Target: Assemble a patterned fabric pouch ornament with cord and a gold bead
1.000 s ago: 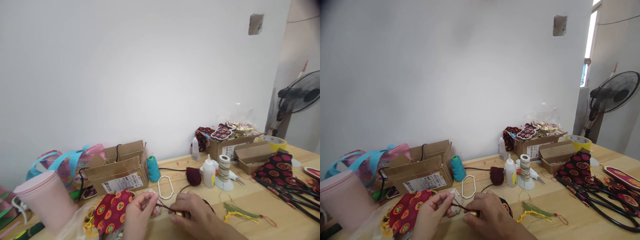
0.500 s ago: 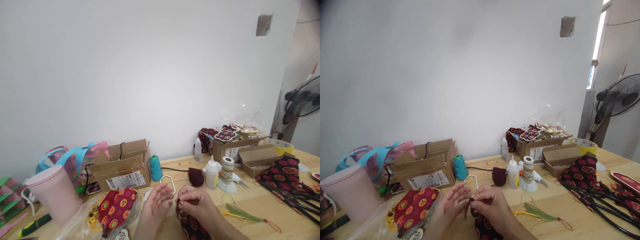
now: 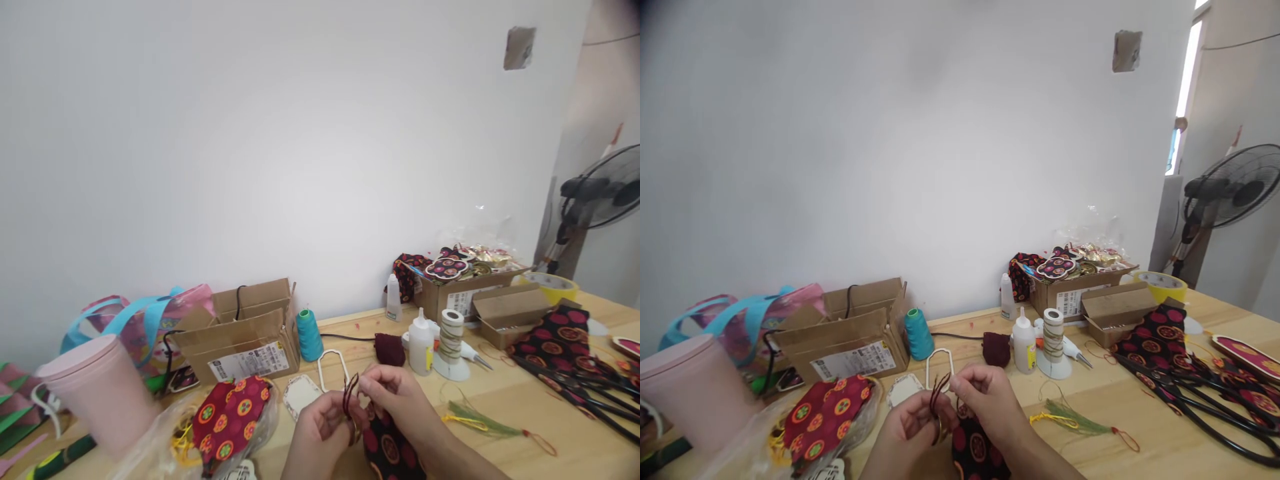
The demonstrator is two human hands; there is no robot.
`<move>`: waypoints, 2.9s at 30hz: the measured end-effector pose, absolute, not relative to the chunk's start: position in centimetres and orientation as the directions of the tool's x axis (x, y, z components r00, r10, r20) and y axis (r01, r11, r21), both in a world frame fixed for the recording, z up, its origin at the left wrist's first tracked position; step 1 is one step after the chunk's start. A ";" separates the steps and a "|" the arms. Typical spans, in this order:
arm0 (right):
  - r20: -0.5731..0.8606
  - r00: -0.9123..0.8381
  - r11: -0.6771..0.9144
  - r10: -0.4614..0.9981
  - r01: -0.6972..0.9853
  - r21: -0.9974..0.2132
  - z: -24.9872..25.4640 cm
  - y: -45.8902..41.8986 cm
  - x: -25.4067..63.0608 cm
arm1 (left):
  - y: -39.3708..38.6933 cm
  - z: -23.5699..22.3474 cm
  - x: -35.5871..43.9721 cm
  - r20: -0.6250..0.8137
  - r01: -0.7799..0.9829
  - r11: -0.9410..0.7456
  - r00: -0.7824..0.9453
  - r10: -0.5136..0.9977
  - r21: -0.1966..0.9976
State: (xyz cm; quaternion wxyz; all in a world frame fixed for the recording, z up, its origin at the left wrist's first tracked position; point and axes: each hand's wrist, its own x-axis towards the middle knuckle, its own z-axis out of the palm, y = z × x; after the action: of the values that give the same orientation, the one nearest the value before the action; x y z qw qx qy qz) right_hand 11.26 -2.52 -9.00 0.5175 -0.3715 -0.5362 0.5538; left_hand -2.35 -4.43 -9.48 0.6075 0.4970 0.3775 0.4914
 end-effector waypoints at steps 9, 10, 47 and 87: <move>0.303 -0.254 0.326 0.918 0.052 -0.944 -9.6 -3.2 10.7 | -4.3 -10.0 -2.1 0.044 -0.158 -0.012 0.205 0.978 0.987; 0.317 -0.257 0.344 0.913 0.069 -0.936 -9.7 -3.1 10.7 | -4.3 -10.1 -2.0 0.050 -0.129 -0.022 0.220 0.974 0.991; 0.029 -0.333 -0.179 0.943 -0.577 -0.797 -10.3 -2.1 10.1 | -3.5 -9.4 -4.7 -0.074 -0.418 -0.049 -0.272 0.960 0.907; 0.027 -0.380 -0.135 0.925 -0.392 -0.910 -9.7 -2.2 11.5 | -4.0 -9.1 -4.7 -0.103 -0.372 0.125 0.079 0.992 0.920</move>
State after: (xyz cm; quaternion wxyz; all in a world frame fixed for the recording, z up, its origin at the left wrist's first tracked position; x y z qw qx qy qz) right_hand 11.52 -2.23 -9.73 0.4741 -0.2922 -0.4560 0.6942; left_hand -4.67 -4.02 -9.13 0.6290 0.3791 0.4086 0.5419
